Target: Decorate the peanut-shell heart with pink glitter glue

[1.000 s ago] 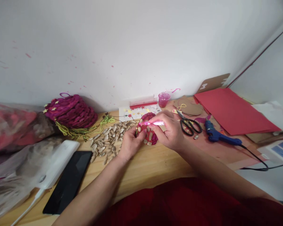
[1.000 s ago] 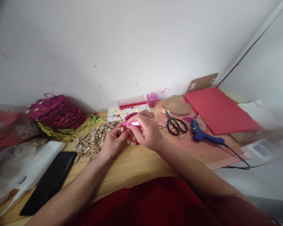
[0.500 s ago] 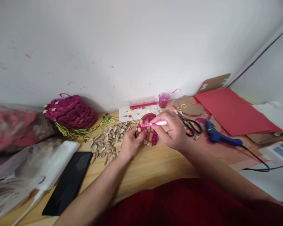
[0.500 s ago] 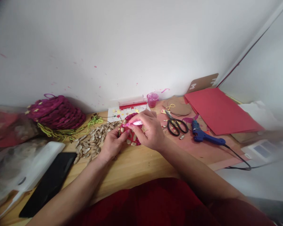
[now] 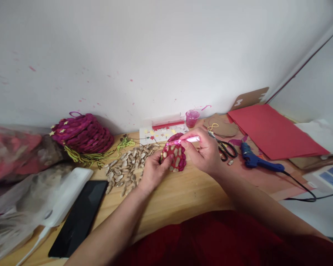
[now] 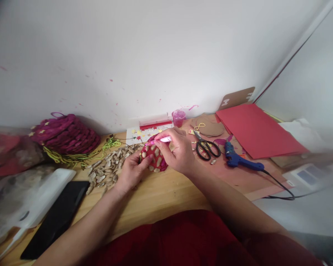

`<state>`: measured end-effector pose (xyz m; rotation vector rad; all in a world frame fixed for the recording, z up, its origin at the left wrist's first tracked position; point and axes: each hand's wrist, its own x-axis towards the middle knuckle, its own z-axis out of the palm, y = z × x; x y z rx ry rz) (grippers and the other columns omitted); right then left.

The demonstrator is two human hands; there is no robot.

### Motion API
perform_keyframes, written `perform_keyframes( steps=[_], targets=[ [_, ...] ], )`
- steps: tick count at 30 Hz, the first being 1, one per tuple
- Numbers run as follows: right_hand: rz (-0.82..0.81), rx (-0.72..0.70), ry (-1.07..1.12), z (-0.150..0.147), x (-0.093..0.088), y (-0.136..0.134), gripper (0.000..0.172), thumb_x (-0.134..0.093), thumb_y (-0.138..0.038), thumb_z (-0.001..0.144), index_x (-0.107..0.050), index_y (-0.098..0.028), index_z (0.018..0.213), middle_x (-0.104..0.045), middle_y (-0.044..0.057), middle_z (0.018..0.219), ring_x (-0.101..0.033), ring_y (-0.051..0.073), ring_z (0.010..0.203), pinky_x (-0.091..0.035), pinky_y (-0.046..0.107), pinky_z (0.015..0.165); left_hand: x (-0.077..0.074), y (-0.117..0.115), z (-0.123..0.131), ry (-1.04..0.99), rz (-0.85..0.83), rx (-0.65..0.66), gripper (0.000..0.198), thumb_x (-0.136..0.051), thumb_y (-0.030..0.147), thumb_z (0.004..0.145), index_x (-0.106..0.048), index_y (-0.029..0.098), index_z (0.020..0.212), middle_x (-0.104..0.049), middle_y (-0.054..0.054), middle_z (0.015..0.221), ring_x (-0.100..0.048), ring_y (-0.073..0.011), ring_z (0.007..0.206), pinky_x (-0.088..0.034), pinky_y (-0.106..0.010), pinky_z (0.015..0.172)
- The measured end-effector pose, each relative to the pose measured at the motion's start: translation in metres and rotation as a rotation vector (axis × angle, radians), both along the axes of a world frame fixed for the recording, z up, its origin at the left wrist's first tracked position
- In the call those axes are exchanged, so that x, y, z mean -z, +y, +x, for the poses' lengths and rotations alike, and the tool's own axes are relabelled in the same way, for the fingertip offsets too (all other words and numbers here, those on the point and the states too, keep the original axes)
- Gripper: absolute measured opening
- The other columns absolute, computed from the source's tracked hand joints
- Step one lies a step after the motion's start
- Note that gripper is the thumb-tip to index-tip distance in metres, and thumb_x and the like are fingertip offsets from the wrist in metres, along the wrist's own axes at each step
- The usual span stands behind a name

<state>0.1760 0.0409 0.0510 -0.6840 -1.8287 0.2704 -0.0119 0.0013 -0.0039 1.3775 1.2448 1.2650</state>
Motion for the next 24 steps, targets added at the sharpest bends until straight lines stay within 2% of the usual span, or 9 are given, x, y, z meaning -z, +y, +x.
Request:
perform_keyframes(
  steps=[8,20,24],
  targets=[
    [-0.006,-0.007,-0.036,0.003,-0.004,-0.003,0.004,-0.068,-0.021,0.098,-0.068,-0.025,0.098,-0.079,0.003,0.092,-0.071,0.021,0.088,-0.052,0.041,0.083,0.000,-0.001,0.000,-0.006,0.015,0.006,0.028,-0.075,0.045,0.087,-0.071,0.019,0.081,-0.068,-0.002,0.074,-0.060,-0.0193,0.074,-0.050,-0.031,0.076],
    [-0.063,-0.043,0.070,0.006,0.008,0.005,0.003,-0.067,-0.022,0.100,-0.068,-0.025,0.099,-0.077,0.002,0.094,-0.072,0.020,0.090,-0.054,0.039,0.087,0.001,0.000,0.000,-0.039,0.013,0.014,0.027,-0.075,0.045,0.087,-0.073,0.018,0.083,-0.070,-0.002,0.076,-0.061,-0.0187,0.075,-0.050,-0.030,0.074],
    [-0.114,-0.098,0.109,0.006,0.013,0.008,0.003,-0.066,-0.023,0.100,-0.069,-0.024,0.100,-0.077,0.003,0.097,-0.071,0.020,0.091,-0.055,0.037,0.085,0.001,0.001,0.001,-0.082,-0.006,0.012,0.030,-0.078,0.047,0.085,-0.073,0.017,0.082,-0.071,-0.003,0.077,-0.059,-0.0171,0.071,-0.050,-0.029,0.072]
  ],
)
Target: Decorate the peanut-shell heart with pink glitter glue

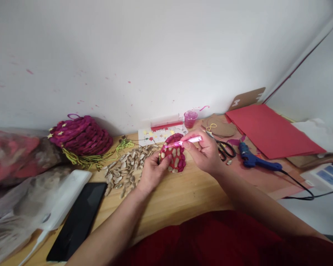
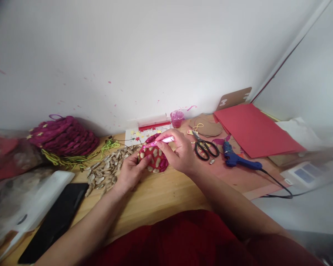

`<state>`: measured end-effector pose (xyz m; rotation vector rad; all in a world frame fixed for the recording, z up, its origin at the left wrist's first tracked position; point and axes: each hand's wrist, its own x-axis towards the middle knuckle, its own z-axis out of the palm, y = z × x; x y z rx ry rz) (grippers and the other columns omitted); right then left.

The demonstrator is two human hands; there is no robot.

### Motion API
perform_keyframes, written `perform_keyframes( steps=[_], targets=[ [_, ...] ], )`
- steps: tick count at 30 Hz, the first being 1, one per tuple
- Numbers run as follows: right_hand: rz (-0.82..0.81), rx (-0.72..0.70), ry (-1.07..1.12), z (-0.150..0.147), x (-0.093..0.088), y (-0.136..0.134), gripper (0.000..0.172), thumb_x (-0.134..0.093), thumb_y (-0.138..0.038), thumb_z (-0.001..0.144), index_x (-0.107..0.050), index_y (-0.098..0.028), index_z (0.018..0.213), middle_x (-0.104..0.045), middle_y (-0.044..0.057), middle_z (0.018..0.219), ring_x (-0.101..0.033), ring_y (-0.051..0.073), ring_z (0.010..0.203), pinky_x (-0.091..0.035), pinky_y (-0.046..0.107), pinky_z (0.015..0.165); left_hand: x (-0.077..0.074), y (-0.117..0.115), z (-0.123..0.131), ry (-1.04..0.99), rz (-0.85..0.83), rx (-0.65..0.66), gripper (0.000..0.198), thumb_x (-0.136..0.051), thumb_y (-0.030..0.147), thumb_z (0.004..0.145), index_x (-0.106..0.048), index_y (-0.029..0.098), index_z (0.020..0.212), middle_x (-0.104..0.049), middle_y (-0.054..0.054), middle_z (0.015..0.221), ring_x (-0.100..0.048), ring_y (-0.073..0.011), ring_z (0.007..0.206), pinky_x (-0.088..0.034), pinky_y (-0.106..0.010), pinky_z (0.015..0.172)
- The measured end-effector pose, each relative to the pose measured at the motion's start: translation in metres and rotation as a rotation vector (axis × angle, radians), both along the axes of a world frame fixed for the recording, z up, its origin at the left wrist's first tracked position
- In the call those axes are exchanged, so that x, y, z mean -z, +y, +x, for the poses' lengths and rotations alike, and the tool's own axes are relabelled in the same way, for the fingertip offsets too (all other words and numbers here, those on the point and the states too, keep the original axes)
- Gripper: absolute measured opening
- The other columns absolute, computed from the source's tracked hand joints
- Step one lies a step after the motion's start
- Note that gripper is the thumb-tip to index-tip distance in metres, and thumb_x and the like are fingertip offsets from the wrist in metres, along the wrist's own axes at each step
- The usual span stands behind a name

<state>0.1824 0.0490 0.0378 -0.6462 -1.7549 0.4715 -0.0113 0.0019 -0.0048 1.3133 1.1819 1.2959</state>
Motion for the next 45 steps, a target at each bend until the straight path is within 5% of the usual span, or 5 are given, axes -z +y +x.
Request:
perform_keyframes(
  steps=[14,23,30,45],
  targets=[
    [0.021,0.020,-0.028,0.001,0.005,0.003,0.003,-0.066,-0.023,0.100,-0.069,-0.024,0.101,-0.075,0.004,0.094,-0.069,0.020,0.090,-0.055,0.039,0.085,0.001,-0.001,0.001,-0.190,-0.111,-0.007,0.042,-0.087,0.056,0.078,-0.072,0.018,0.075,-0.057,0.005,0.056,-0.041,-0.0104,0.052,-0.038,-0.024,0.056],
    [0.056,0.006,-0.061,-0.002,0.003,0.002,0.004,-0.067,-0.022,0.099,-0.069,-0.025,0.099,-0.076,0.003,0.092,-0.069,0.020,0.089,-0.056,0.038,0.083,0.000,-0.001,0.004,-0.269,-0.183,-0.005,0.049,-0.092,0.058,0.070,-0.070,0.016,0.074,-0.065,0.001,0.063,-0.047,-0.0102,0.053,-0.037,-0.023,0.055],
    [0.113,-0.015,-0.113,-0.002,0.004,0.000,0.005,-0.069,-0.020,0.097,-0.070,-0.025,0.098,-0.076,0.002,0.089,-0.069,0.021,0.088,-0.054,0.038,0.081,-0.004,0.000,0.006,-0.321,-0.221,-0.009,0.051,-0.095,0.059,0.065,-0.066,0.017,0.070,-0.050,0.007,0.050,-0.036,-0.0072,0.045,-0.029,-0.022,0.048],
    [0.159,0.002,-0.183,-0.004,0.004,-0.003,0.006,-0.069,-0.021,0.097,-0.070,-0.026,0.098,-0.077,0.003,0.088,-0.070,0.022,0.089,-0.054,0.041,0.082,-0.008,0.000,0.008,-0.367,-0.273,0.003,0.056,-0.097,0.059,0.059,-0.059,0.019,0.064,-0.044,0.009,0.046,-0.033,-0.0062,0.043,-0.024,-0.022,0.045]
  ],
)
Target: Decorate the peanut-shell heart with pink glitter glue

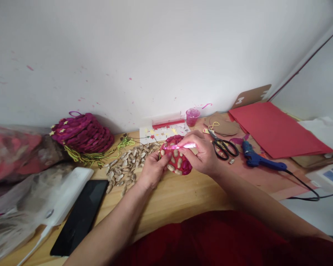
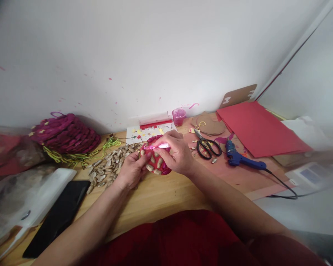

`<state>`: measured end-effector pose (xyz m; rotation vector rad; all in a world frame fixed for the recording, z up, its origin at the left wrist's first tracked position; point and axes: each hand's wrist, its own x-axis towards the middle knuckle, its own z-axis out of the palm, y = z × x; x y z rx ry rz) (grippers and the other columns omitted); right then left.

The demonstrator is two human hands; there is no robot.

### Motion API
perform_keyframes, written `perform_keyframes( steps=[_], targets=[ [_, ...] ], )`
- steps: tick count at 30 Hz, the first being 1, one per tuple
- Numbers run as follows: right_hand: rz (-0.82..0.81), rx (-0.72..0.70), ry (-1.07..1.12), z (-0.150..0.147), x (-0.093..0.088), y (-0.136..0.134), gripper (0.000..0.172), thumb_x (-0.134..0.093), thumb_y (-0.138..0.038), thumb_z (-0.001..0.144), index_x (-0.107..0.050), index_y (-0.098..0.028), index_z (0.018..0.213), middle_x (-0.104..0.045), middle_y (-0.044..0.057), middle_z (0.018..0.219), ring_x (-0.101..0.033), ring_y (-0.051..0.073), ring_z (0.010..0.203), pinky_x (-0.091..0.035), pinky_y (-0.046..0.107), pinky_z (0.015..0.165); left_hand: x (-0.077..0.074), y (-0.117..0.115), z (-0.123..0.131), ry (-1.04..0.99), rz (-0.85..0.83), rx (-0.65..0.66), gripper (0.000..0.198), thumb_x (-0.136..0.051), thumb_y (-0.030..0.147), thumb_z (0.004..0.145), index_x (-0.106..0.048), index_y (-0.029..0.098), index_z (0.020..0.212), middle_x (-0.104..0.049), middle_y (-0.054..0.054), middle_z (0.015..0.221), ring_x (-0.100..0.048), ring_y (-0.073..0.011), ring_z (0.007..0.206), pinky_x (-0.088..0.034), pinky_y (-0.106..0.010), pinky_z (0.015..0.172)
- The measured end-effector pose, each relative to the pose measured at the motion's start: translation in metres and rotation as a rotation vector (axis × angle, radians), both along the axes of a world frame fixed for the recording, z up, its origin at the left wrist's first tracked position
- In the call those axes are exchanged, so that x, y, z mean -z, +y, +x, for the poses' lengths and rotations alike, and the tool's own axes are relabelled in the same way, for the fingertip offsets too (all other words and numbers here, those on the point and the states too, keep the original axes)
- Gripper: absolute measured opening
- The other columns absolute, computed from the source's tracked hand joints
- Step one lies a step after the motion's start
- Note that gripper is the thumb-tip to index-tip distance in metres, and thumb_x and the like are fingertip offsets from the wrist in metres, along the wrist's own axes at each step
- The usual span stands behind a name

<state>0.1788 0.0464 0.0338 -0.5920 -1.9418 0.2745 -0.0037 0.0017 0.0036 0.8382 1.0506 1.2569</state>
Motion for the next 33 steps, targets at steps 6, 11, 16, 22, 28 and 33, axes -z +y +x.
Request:
perform_keyframes(
  steps=[6,11,16,22,28,33],
  targets=[
    [0.005,0.011,-0.017,-0.001,0.000,-0.003,0.006,-0.069,-0.021,0.097,-0.072,-0.027,0.099,-0.077,0.002,0.088,-0.071,0.022,0.090,-0.054,0.041,0.083,0.002,0.000,-0.001,-0.004,-0.025,-0.015,0.057,-0.098,0.059,0.057,-0.059,0.018,0.066,-0.048,0.008,0.048,-0.029,-0.0043,0.041,-0.018,-0.021,0.042],
    [0.017,0.026,-0.019,0.001,0.001,0.000,0.006,-0.069,-0.020,0.096,-0.071,-0.026,0.098,-0.077,0.003,0.087,-0.071,0.022,0.088,-0.054,0.042,0.082,0.002,0.001,-0.001,-0.034,-0.055,-0.030,0.060,-0.100,0.059,0.052,-0.058,0.019,0.065,-0.047,0.008,0.047,-0.030,-0.0040,0.039,-0.018,-0.021,0.041],
    [0.000,0.036,-0.005,0.002,0.000,0.001,0.006,-0.069,-0.021,0.096,-0.072,-0.027,0.097,-0.078,0.003,0.086,-0.071,0.023,0.087,-0.055,0.042,0.081,0.001,0.002,-0.001,-0.045,-0.071,-0.018,0.061,-0.101,0.059,0.052,-0.056,0.019,0.065,-0.045,0.008,0.045,-0.030,-0.0041,0.037,-0.016,-0.022,0.040],
    [-0.016,0.005,-0.020,0.000,0.002,0.002,0.005,-0.070,-0.021,0.096,-0.072,-0.026,0.097,-0.078,0.003,0.087,-0.071,0.022,0.089,-0.054,0.041,0.081,0.000,0.001,-0.001,-0.069,-0.084,-0.016,0.060,-0.101,0.056,0.053,-0.056,0.019,0.066,-0.044,0.009,0.046,-0.031,-0.0035,0.037,-0.014,-0.020,0.039],
    [-0.066,0.016,0.048,0.006,0.003,0.008,0.004,-0.069,-0.022,0.097,-0.071,-0.025,0.097,-0.077,0.003,0.090,-0.070,0.021,0.090,-0.054,0.039,0.083,-0.004,0.001,0.001,-0.095,-0.094,-0.019,0.063,-0.104,0.056,0.047,-0.055,0.019,0.063,-0.044,0.010,0.045,-0.029,-0.0027,0.036,-0.014,-0.018,0.036],
    [-0.098,-0.020,0.052,0.005,0.004,0.009,0.002,-0.070,-0.023,0.097,-0.071,-0.025,0.097,-0.076,0.003,0.090,-0.071,0.021,0.089,-0.055,0.038,0.082,-0.006,0.001,0.002,-0.119,-0.113,-0.020,0.063,-0.105,0.054,0.045,-0.057,0.018,0.065,-0.045,0.009,0.045,-0.030,-0.0023,0.036,-0.013,-0.017,0.036]
  ],
)
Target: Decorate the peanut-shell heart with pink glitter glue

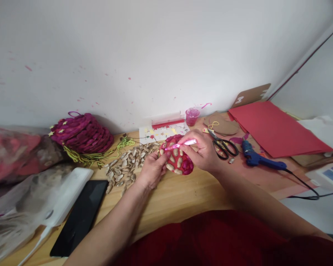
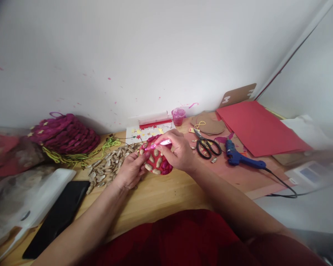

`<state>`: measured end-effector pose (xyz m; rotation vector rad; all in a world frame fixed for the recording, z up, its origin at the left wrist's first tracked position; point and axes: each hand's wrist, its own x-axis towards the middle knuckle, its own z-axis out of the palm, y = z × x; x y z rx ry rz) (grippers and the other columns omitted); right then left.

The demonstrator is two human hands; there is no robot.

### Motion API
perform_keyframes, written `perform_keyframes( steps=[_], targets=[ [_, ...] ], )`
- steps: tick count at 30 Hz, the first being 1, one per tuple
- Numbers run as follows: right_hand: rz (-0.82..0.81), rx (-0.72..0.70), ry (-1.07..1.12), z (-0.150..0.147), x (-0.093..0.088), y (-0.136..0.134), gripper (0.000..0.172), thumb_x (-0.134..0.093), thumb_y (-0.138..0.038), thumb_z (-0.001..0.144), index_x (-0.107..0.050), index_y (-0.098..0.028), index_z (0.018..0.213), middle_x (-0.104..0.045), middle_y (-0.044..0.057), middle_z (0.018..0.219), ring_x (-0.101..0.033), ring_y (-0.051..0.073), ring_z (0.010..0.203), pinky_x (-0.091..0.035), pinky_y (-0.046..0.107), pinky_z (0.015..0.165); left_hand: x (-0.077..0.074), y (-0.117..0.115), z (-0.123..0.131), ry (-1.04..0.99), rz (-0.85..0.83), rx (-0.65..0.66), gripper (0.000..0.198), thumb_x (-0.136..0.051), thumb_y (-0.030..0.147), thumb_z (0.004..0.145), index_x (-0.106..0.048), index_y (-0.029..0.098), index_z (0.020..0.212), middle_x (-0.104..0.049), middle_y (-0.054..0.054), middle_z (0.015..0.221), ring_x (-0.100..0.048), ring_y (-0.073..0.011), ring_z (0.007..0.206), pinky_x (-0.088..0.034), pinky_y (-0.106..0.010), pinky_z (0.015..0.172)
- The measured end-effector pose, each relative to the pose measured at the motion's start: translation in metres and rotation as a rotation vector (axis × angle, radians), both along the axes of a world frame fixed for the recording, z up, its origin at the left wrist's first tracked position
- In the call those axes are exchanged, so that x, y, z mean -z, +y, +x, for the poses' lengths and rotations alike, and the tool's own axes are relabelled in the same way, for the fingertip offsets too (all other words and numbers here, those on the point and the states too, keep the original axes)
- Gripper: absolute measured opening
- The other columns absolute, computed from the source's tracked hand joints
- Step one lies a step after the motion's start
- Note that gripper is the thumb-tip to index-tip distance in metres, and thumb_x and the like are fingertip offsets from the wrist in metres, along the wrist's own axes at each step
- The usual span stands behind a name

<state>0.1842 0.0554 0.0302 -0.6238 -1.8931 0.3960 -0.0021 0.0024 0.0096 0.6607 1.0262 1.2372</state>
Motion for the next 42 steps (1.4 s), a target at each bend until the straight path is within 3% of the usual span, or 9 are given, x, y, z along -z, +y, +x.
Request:
perform_keyframes(
  steps=[42],
  targets=[
    [-0.106,0.026,0.059,0.0010,0.0029,0.0036,0.003,-0.067,-0.025,0.099,-0.070,-0.025,0.097,-0.076,0.003,0.094,-0.071,0.021,0.091,-0.056,0.039,0.087,0.0003,-0.0018,0.0011,0.012,-0.016,0.014,0.063,-0.105,0.052,0.046,-0.054,0.018,0.063,-0.045,0.009,0.045,-0.031,-0.0021,0.035,-0.014,-0.016,0.035]
  ],
)
